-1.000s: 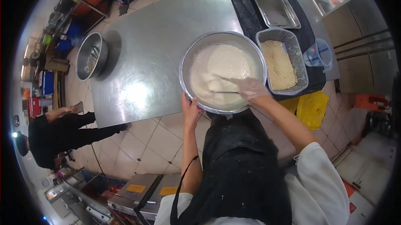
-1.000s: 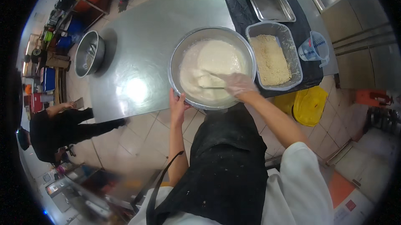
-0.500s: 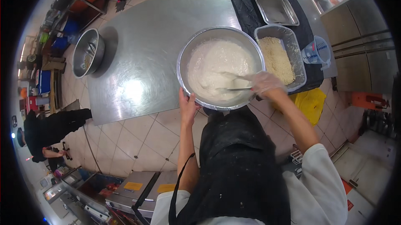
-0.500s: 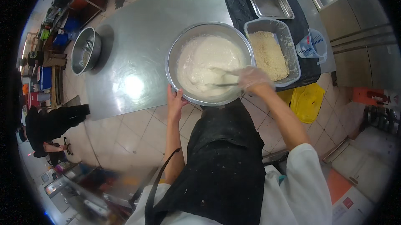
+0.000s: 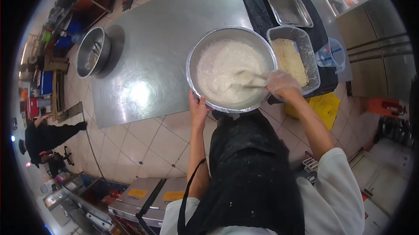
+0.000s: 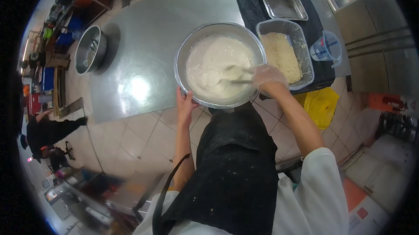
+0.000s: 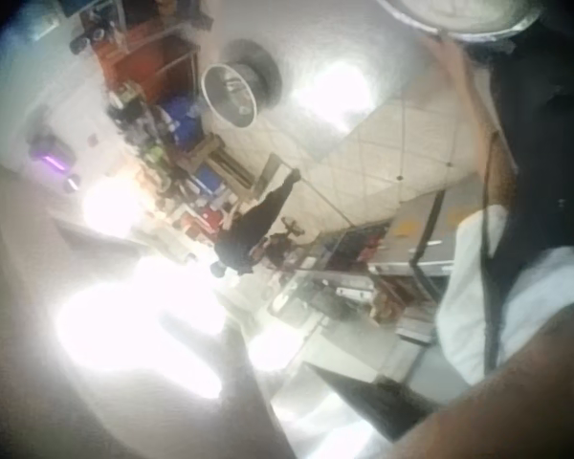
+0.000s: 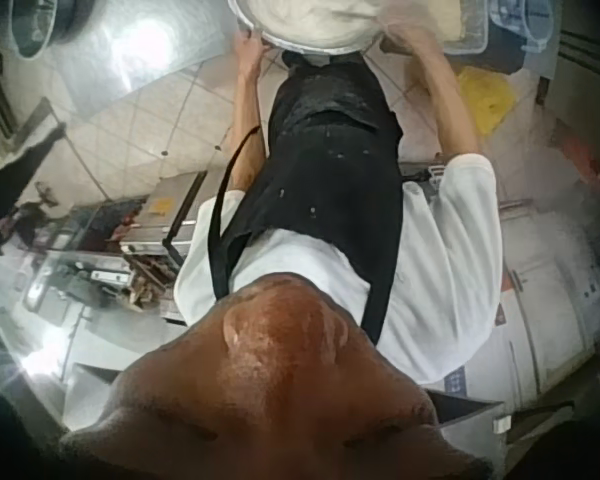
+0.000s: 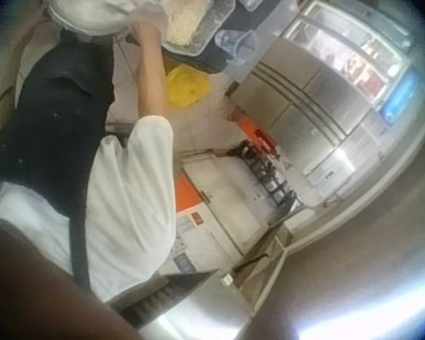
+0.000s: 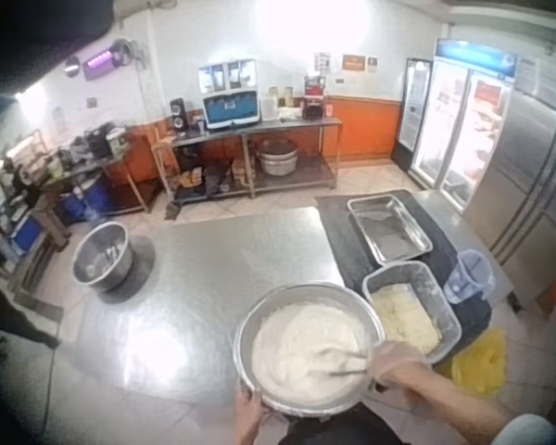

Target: The person picks up a tray, puts on a plastic glove, and uses tongs and their gloved hand to mix powder and liquid in a metal bowl.

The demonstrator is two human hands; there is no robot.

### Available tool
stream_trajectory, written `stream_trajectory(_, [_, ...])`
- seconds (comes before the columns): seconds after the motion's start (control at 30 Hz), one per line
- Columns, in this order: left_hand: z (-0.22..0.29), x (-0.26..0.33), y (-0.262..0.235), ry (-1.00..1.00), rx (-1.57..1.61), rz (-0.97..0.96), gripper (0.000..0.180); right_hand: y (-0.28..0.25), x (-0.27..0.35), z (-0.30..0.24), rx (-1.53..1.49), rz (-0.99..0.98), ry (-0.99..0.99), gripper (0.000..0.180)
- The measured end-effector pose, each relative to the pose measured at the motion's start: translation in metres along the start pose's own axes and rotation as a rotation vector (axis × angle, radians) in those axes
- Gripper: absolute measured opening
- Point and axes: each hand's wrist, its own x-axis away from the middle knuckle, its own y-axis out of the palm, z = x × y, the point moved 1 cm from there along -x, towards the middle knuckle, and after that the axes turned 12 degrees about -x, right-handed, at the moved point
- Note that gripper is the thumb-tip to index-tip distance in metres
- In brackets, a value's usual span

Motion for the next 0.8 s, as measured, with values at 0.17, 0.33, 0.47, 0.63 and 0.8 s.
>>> stream_trajectory(0.17, [0.006,-0.002,0.004,0.080,-0.029,-0.041,0.061,0.043,-0.083,0.024,0.017,0.419,0.024,0.032])
stream_trajectory(0.33, [0.006,0.001,0.000,0.057,-0.005,-0.014,0.060,0.045,-0.086,-0.028,-0.030,0.140,-0.192,0.033])
stream_trajectory(0.47, [0.003,0.001,0.003,0.075,-0.033,0.030,0.059,0.001,-0.035,-0.001,0.128,-0.216,-0.224,0.036])
stream_trajectory(0.63, [-0.006,-0.005,0.006,0.068,-0.113,0.023,0.063,-0.054,-0.038,0.028,0.384,-0.102,0.097,0.036])
stream_trajectory(0.8, [-0.002,-0.003,0.001,0.086,-0.058,-0.038,0.066,-0.005,-0.079,0.006,0.189,0.289,-0.094,0.030])
